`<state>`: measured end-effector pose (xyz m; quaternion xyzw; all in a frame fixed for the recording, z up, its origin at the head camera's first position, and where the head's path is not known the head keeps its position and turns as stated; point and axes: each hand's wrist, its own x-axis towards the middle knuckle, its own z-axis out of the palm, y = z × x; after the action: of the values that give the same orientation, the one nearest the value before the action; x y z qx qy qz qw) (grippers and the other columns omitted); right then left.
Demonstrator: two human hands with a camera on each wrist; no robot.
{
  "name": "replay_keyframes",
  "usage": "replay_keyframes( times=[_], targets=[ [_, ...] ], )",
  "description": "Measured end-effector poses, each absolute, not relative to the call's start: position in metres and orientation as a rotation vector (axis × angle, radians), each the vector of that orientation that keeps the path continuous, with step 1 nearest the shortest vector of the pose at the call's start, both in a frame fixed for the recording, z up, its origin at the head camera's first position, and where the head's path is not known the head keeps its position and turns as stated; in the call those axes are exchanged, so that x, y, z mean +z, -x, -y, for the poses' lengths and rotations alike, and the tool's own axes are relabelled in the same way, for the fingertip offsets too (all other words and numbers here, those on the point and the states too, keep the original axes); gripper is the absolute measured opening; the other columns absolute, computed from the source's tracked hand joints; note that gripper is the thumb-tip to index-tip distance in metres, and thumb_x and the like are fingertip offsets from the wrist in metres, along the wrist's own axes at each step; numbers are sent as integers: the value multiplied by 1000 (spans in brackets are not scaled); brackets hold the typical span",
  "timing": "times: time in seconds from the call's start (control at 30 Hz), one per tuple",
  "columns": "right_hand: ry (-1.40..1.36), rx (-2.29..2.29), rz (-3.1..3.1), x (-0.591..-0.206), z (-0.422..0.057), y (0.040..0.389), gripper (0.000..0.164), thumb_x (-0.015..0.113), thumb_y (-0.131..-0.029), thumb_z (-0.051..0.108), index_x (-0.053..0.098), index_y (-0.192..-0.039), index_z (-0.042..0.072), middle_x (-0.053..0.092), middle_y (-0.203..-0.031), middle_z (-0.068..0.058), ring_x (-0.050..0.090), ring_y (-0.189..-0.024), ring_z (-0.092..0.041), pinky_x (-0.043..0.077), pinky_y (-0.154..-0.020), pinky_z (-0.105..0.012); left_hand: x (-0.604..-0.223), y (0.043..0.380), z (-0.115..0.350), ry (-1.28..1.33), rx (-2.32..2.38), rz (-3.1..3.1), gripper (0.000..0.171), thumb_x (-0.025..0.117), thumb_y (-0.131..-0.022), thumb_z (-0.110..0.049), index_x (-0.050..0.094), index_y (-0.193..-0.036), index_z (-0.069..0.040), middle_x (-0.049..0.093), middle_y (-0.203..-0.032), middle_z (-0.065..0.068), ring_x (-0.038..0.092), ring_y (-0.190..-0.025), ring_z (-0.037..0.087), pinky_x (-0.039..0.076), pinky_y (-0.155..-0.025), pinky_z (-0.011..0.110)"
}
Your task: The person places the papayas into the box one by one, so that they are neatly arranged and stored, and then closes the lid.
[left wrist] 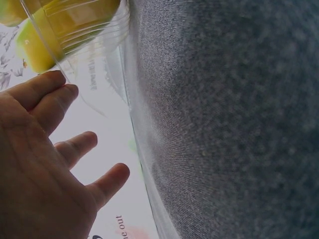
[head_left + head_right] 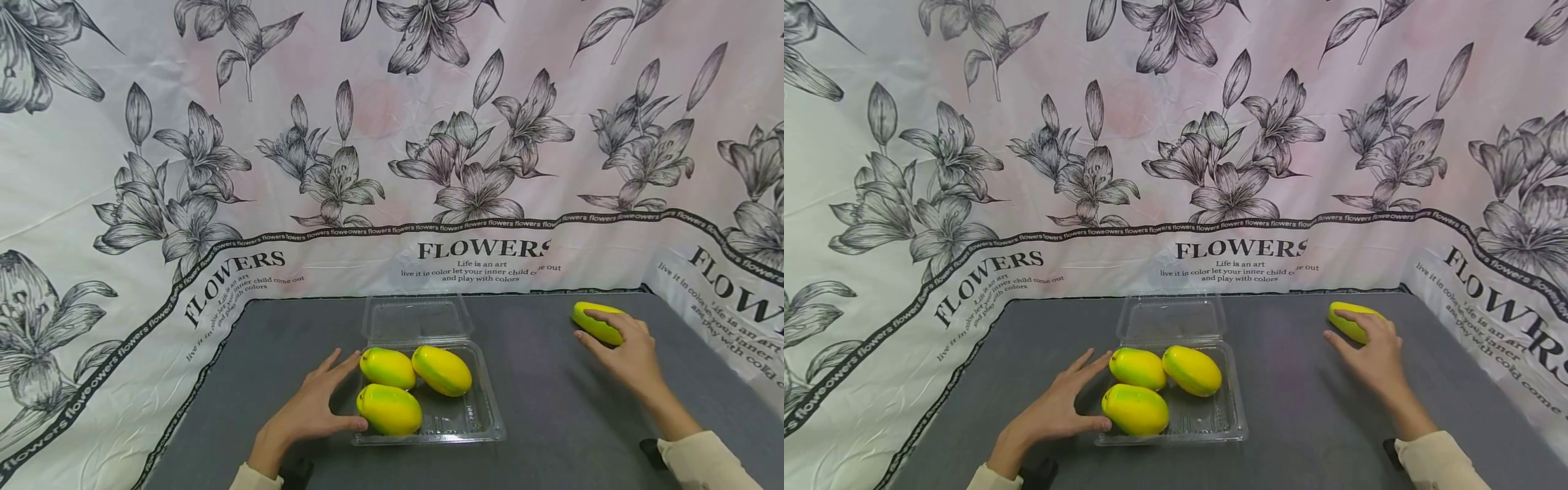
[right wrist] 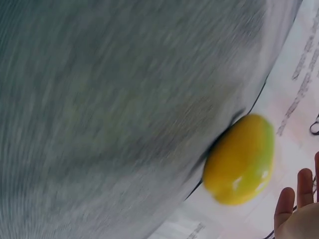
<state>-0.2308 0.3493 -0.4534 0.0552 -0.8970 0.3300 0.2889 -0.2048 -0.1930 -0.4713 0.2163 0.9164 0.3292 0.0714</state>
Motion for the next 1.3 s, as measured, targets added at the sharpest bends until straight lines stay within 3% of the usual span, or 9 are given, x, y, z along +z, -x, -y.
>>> replay_keyframes(
  times=[0.2, 0.57, 0.7, 0.93, 1.3],
  targets=[
    [-54, 794, 2406, -456, -371, 236, 47, 78, -89, 20, 66, -130, 0, 58, -130, -33, 41, -112, -49, 21, -78, -55, -472, 206, 193, -646, 991, -2757, 105, 81, -78, -62, 25, -163, -36, 23, -171, 3, 7, -159, 41, 19, -107, 85],
    [-2, 768, 2564, -455, -399, 252, 62, 70, -96, 32, 51, -146, 0, 45, -145, -38, 32, -124, -62, 22, -87, -74, -472, 205, 193, -653, 984, -2759, 106, 82, -78, -60, 24, -163, -33, 25, -170, -1, 7, -159, 41, 20, -106, 86],
    [7, 766, 2622, -454, -405, 258, 66, 67, -98, 36, 47, -149, 0, 43, -146, -39, 32, -124, -64, 23, -87, -75, -471, 204, 193, -650, 981, -2756, 106, 81, -78, -61, 23, -163, -36, 24, -170, -5, 6, -160, 38, 20, -107, 85],
    [44, 780, 2703, -452, -412, 264, 72, 62, -100, 45, 42, -152, -1, 40, -147, -41, 32, -123, -64, 22, -88, -75, -471, 205, 192, -661, 986, -2761, 105, 82, -78, -61, 25, -163, -36, 24, -170, 0, 7, -159, 41, 21, -105, 86],
    [21, 782, 2796, -452, -417, 271, 72, 59, -102, 45, 42, -150, -6, 43, -141, -43, 39, -120, -60, 27, -89, -74, -470, 206, 192, -668, 970, -2754, 106, 81, -79, -59, 23, -164, -33, 24, -170, 2, 7, -159, 41, 20, -105, 86]
  ],
)
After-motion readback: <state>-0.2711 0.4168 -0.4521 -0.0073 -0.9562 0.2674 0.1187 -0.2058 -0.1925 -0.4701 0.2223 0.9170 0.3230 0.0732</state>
